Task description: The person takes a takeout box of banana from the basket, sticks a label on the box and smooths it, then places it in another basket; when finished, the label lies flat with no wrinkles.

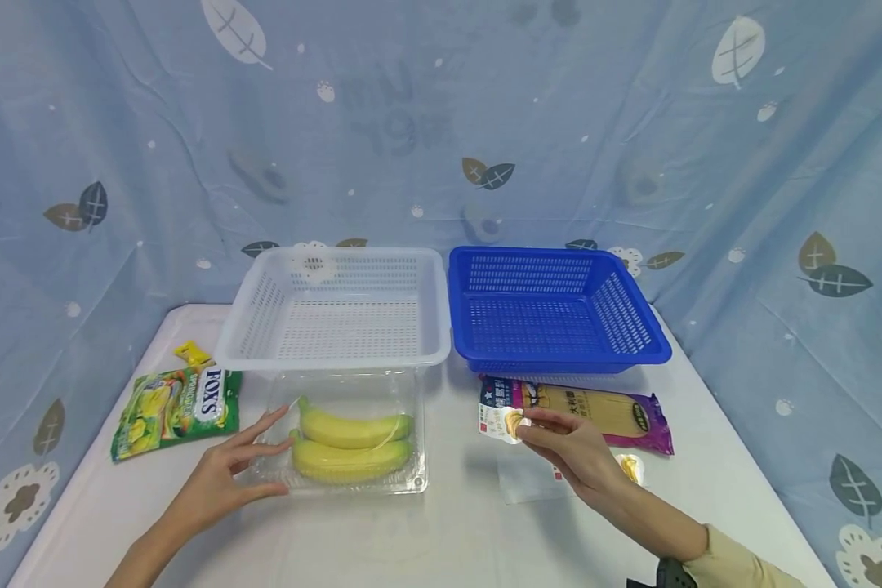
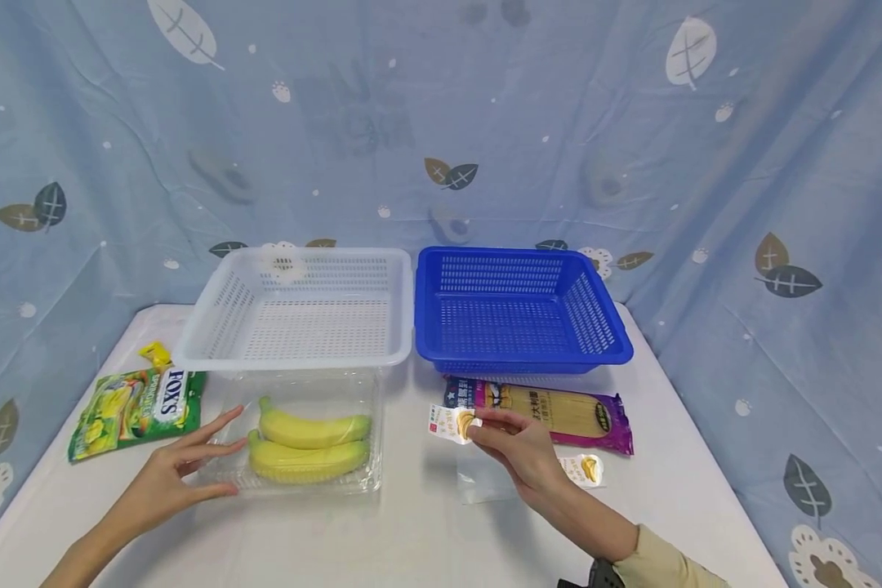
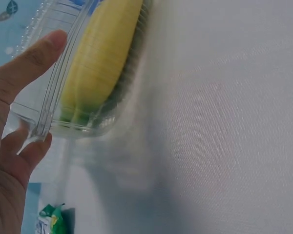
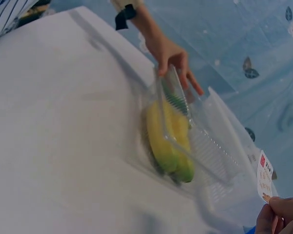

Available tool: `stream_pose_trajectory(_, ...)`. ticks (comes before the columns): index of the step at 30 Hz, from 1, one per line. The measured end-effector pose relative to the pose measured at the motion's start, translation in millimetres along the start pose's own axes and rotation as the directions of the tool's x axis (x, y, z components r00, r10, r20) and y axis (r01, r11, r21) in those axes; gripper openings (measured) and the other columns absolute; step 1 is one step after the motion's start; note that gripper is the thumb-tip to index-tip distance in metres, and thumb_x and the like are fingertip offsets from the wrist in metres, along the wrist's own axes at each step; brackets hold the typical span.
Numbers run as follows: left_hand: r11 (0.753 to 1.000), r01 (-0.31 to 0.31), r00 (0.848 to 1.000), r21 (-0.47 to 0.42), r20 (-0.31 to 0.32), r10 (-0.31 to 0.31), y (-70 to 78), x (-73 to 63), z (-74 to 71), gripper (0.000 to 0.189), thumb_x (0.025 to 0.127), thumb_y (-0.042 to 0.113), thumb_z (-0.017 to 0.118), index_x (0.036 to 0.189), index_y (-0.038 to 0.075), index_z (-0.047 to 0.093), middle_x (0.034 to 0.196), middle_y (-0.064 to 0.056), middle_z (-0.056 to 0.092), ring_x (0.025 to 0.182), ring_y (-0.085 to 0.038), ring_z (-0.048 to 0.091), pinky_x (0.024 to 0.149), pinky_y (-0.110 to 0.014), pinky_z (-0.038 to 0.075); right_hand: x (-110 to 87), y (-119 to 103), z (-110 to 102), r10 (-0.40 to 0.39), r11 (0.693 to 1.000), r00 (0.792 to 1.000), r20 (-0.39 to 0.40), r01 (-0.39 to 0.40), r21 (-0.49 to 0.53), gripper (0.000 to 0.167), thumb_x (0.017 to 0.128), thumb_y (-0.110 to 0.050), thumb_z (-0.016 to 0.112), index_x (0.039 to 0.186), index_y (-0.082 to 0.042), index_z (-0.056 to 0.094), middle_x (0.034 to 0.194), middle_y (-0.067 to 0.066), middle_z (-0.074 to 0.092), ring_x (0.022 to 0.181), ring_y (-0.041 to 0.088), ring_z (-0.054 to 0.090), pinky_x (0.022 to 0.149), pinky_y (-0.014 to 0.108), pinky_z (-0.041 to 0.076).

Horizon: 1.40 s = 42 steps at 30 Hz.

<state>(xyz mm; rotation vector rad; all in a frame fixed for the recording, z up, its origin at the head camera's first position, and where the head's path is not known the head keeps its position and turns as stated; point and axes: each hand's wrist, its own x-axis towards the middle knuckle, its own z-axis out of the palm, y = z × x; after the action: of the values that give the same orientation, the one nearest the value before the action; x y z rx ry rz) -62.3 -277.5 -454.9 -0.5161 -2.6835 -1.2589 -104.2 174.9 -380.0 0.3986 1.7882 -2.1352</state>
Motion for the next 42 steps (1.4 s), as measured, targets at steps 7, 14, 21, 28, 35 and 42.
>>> stream_pose_trajectory(7,1.0,0.012,1.0,-0.02,-0.008,-0.012,1.0,2.5,-0.8,0.052,0.062,0.027,0.088,0.109,0.009,0.073,0.138,-0.005,0.054,0.132,0.01,0.025,0.075,-0.067,0.047,4.7,-2.5,17.3,-0.017,0.999,0.998,0.058,0.019,-0.027,0.023,0.083,0.006,0.069,0.106,0.003,0.067,0.092,0.005,0.065,0.083,0.015,0.067,0.082,0.029,0.055)
stream_pose_trajectory(14,1.0,0.007,1.0,-0.016,-0.005,-0.007,1.7,3.5,-0.9,0.05,0.061,0.025,0.088,0.106,0.009,0.074,0.133,-0.005,0.058,0.131,0.01,0.027,0.075,-0.063,0.05,11.3,0.6,31.1,-0.031,0.999,0.997,0.071,0.033,-0.03,0.025,0.081,0.01,0.069,0.105,0.006,0.066,0.091,0.006,0.067,0.082,0.017,0.067,0.082,0.032,0.055)
stream_pose_trajectory(21,1.0,0.014,1.0,-0.02,0.0,-0.014,2.0,4.0,1.0,0.049,0.062,0.024,0.089,0.106,0.011,0.074,0.133,-0.005,0.058,0.131,0.011,0.026,0.075,-0.063,0.05,12.9,0.0,41.3,-0.048,0.999,0.991,0.123,0.05,-0.02,0.024,0.081,0.009,0.068,0.105,0.007,0.066,0.088,0.006,0.067,0.082,0.016,0.066,0.081,0.03,0.055)
stream_pose_trajectory(28,0.999,0.022,1.0,-0.037,-0.006,-0.023,3.1,2.4,0.5,0.049,0.062,0.021,0.089,0.107,0.009,0.074,0.134,-0.006,0.057,0.132,0.011,0.025,0.075,-0.067,0.048,16.4,1.3,56.4,-0.067,0.995,0.985,0.162,0.077,-0.059,0.028,0.081,0.008,0.069,0.109,0.01,0.064,0.092,0.007,0.068,0.083,0.015,0.067,0.081,0.03,0.055)
stream_pose_trajectory(35,0.998,0.042,0.999,-0.053,0.0,-0.042,4.0,2.0,-0.4,0.049,0.062,0.021,0.089,0.108,0.009,0.073,0.135,-0.003,0.056,0.132,0.01,0.025,0.075,-0.068,0.047,21.4,6.7,72.0,-0.056,0.991,0.988,0.147,0.073,-0.112,0.031,0.08,0.009,0.071,0.11,0.013,0.062,0.097,0.011,0.066,0.084,0.017,0.066,0.085,0.037,0.054)
stream_pose_trajectory(42,0.997,0.045,0.999,-0.067,-0.001,-0.045,3.7,2.1,0.3,0.05,0.063,0.02,0.088,0.109,0.008,0.073,0.135,-0.007,0.056,0.133,0.009,0.025,0.077,-0.069,0.046,24.5,11.9,84.0,-0.064,0.988,0.979,0.195,0.09,-0.127,0.032,0.081,0.009,0.07,0.111,0.016,0.06,0.097,0.012,0.066,0.085,0.017,0.067,0.087,0.039,0.053)
